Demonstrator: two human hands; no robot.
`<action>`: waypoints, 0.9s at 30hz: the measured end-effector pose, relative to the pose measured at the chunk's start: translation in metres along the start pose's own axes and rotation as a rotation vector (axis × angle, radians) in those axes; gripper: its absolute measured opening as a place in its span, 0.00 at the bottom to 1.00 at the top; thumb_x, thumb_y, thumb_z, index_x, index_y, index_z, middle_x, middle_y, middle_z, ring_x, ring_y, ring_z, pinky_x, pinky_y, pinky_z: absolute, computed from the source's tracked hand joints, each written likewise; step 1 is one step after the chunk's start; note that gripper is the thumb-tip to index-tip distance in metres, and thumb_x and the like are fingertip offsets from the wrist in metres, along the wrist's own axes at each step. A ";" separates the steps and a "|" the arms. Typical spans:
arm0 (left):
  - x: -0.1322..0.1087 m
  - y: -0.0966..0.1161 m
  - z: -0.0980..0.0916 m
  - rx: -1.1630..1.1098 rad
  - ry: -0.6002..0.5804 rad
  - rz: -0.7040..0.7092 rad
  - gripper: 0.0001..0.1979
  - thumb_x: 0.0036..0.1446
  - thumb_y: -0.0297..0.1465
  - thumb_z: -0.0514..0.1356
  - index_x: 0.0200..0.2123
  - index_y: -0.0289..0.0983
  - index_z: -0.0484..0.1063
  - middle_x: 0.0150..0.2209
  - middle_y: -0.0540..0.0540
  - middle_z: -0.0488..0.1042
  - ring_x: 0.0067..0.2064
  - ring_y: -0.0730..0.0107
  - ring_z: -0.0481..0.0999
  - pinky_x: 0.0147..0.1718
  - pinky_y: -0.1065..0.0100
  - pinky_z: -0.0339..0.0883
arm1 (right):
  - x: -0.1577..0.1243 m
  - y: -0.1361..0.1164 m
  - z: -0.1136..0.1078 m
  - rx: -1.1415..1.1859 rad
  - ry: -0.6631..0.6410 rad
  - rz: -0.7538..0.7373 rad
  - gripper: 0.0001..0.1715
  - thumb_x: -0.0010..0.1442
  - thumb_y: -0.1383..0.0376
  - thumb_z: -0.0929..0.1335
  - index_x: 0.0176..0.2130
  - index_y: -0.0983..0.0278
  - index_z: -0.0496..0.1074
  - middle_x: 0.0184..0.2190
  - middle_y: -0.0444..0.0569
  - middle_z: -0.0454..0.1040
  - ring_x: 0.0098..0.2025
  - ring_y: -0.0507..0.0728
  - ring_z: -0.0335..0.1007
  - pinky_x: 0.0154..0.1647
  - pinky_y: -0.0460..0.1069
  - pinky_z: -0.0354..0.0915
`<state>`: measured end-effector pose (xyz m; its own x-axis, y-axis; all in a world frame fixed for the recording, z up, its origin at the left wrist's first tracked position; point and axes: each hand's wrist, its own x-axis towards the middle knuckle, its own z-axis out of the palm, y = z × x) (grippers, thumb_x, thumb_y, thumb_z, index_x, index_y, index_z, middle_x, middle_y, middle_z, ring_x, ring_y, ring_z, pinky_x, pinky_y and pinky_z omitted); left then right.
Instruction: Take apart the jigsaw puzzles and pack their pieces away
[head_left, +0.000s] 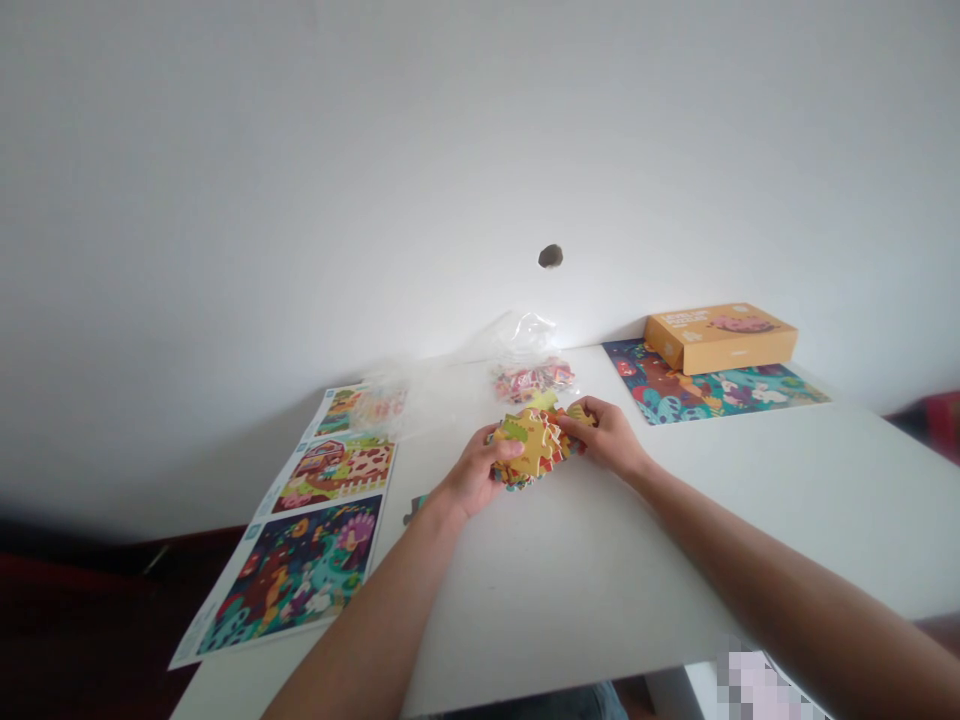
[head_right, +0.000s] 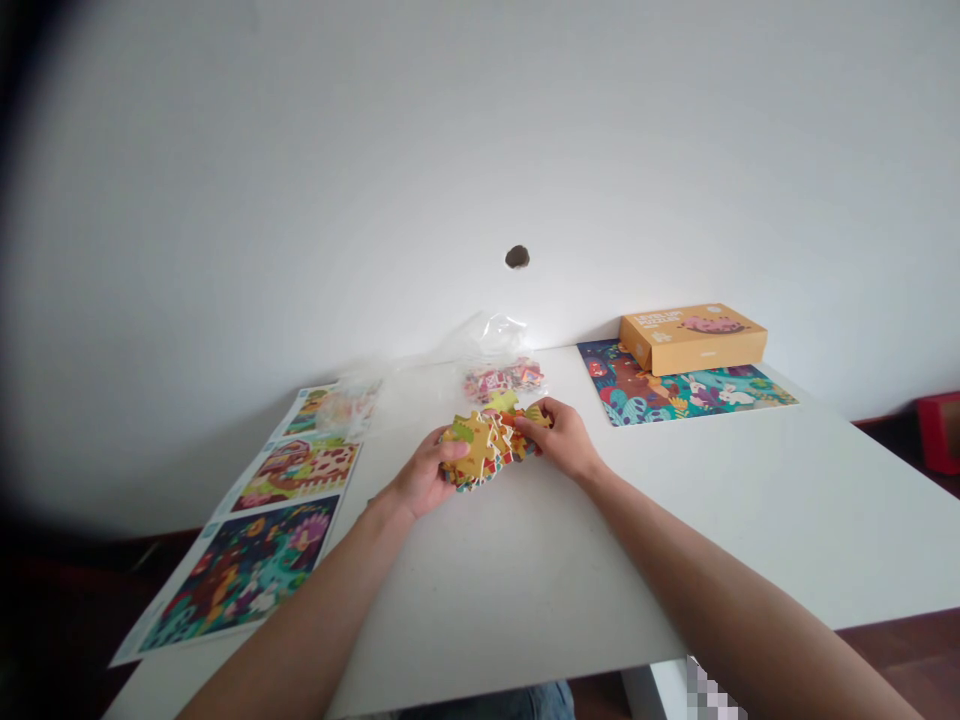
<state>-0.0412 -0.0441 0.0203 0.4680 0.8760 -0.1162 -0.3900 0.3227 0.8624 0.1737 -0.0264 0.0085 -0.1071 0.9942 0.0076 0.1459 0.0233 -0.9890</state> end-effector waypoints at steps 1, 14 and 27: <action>0.000 0.000 0.000 0.004 -0.003 -0.003 0.25 0.44 0.30 0.67 0.48 0.30 0.72 0.35 0.41 0.78 0.35 0.64 0.78 0.37 0.63 0.73 | 0.000 0.000 0.001 0.014 -0.047 0.016 0.25 0.49 0.49 0.74 0.35 0.64 0.68 0.25 0.43 0.72 0.22 0.51 0.66 0.22 0.46 0.64; 0.001 -0.001 0.001 0.017 -0.010 -0.037 0.23 0.42 0.31 0.66 0.45 0.30 0.74 0.36 0.39 0.78 0.34 0.63 0.79 0.33 0.66 0.73 | 0.004 0.005 -0.004 0.049 0.084 -0.057 0.29 0.54 0.42 0.69 0.37 0.63 0.63 0.27 0.44 0.72 0.28 0.54 0.70 0.27 0.48 0.68; -0.001 -0.006 0.010 0.487 0.095 0.177 0.47 0.42 0.31 0.72 0.65 0.38 0.57 0.57 0.40 0.68 0.55 0.54 0.71 0.52 0.61 0.68 | -0.012 -0.002 0.005 0.168 -0.336 -0.156 0.35 0.61 0.38 0.61 0.55 0.60 0.59 0.40 0.48 0.71 0.38 0.54 0.69 0.39 0.50 0.68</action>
<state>-0.0315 -0.0505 0.0197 0.3458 0.9379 0.0275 -0.0324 -0.0173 0.9993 0.1699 -0.0388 0.0098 -0.4350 0.8898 0.1379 -0.0568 0.1257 -0.9904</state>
